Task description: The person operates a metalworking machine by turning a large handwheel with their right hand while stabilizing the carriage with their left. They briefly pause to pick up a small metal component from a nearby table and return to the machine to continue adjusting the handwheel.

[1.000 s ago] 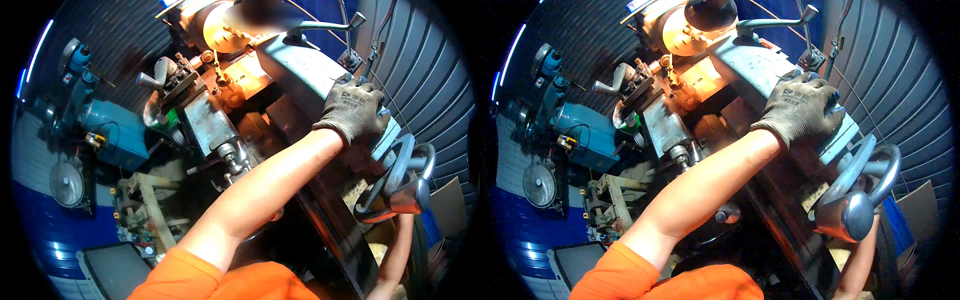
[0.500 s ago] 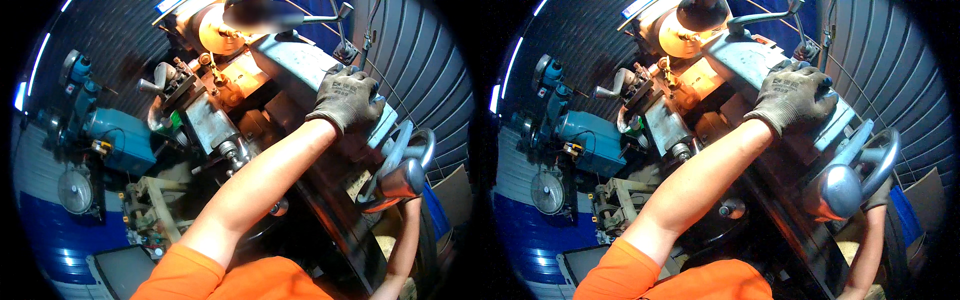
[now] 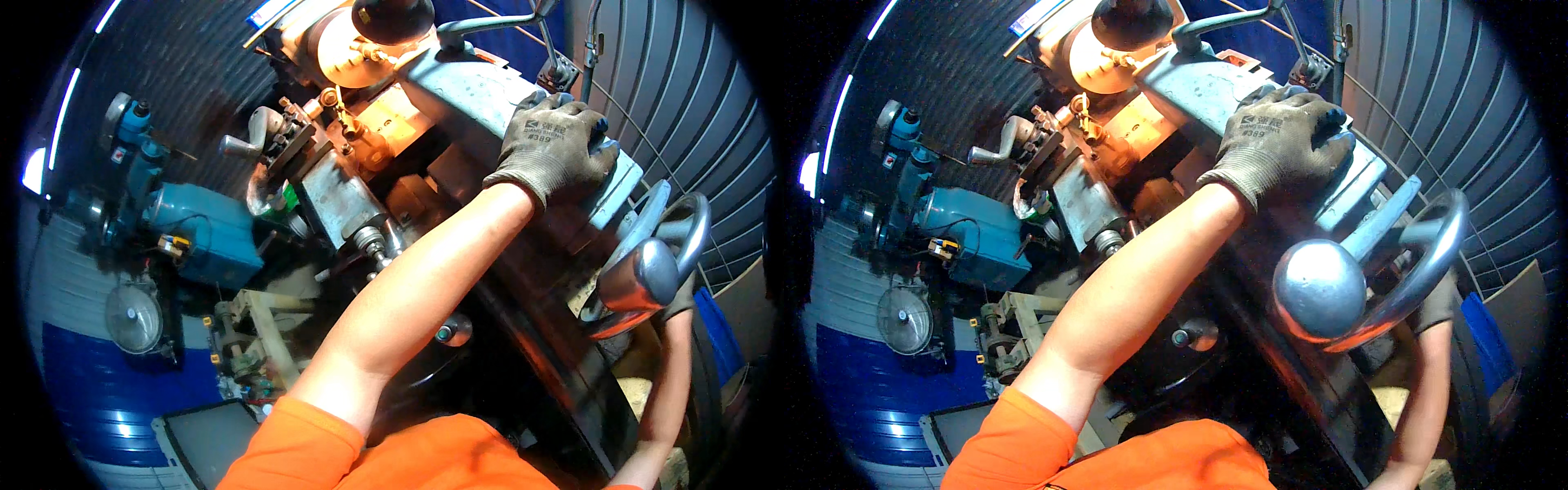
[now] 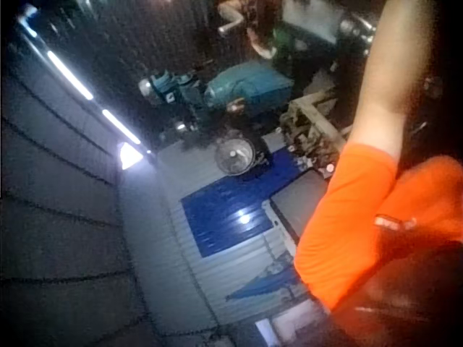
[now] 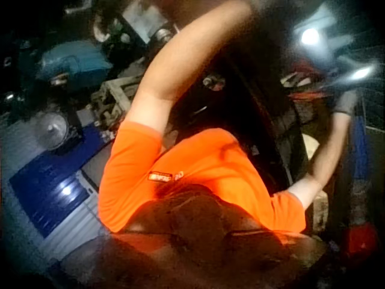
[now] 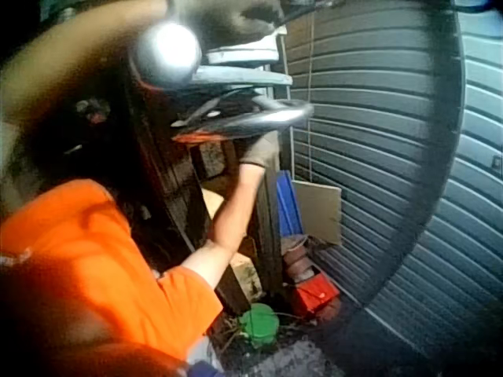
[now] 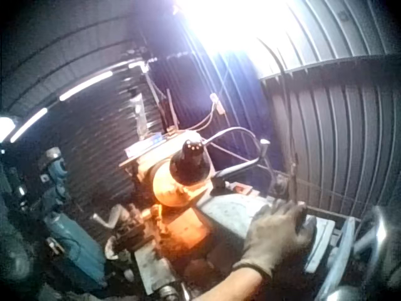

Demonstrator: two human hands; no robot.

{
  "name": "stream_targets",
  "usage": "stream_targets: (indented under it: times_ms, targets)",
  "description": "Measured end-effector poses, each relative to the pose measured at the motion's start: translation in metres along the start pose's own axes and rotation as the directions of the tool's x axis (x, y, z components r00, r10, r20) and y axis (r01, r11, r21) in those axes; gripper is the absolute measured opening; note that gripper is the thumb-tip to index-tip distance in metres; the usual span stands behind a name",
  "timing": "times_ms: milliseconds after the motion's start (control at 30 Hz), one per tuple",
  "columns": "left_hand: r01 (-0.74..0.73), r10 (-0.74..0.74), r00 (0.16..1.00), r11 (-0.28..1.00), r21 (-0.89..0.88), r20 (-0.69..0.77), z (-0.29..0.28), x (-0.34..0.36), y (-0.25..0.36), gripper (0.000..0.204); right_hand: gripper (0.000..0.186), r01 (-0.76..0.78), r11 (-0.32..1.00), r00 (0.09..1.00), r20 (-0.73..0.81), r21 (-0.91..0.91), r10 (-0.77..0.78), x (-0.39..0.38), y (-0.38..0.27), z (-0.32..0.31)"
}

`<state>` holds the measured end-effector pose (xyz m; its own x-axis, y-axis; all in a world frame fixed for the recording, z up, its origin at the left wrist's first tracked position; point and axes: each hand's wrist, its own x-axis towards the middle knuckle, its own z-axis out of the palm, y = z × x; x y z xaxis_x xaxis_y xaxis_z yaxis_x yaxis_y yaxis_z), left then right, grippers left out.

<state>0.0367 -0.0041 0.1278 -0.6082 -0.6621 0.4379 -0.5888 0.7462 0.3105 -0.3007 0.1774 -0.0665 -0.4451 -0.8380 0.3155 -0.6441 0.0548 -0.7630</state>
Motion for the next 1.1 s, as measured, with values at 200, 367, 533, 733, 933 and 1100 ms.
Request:
stream_targets:
  times_ms: [200,367,533,733,933,1100]
  targets:
    - [0.024,-0.024,1.0,1.0,0.009,0.02,-0.003,-0.002,-0.003,0.053,0.048,0.243,0.963,0.805,0.578,-0.12,-0.132,-0.101,-0.239,-0.023]
    - [0.016,-0.016,1.0,0.998,0.062,-0.001,-0.003,-0.004,-0.012,0.053,0.026,0.139,0.963,0.989,0.085,-0.229,-0.123,0.008,-0.201,-0.045]
    - [0.012,-0.012,1.0,1.0,0.028,0.013,0.0,-0.001,-0.004,0.052,0.026,0.088,0.995,0.996,-0.031,-0.039,-0.089,-0.004,-0.082,0.028]
    - [0.014,-0.014,1.0,1.0,0.014,0.005,-0.002,-0.002,-0.009,0.051,0.033,0.458,0.79,0.805,0.567,-0.407,-0.174,-0.122,-0.226,-0.019]
    - [0.05,-0.05,0.998,0.999,0.003,0.045,-0.007,-0.002,-0.007,0.05,0.028,0.287,0.879,0.951,0.006,-0.38,-0.308,-0.002,-0.21,-0.047]
    - [0.029,-0.03,0.999,0.999,0.014,0.034,-0.005,-0.002,-0.007,0.051,0.035,-0.027,0.99,0.993,0.108,-0.14,0.043,0.015,-0.075,-0.005]
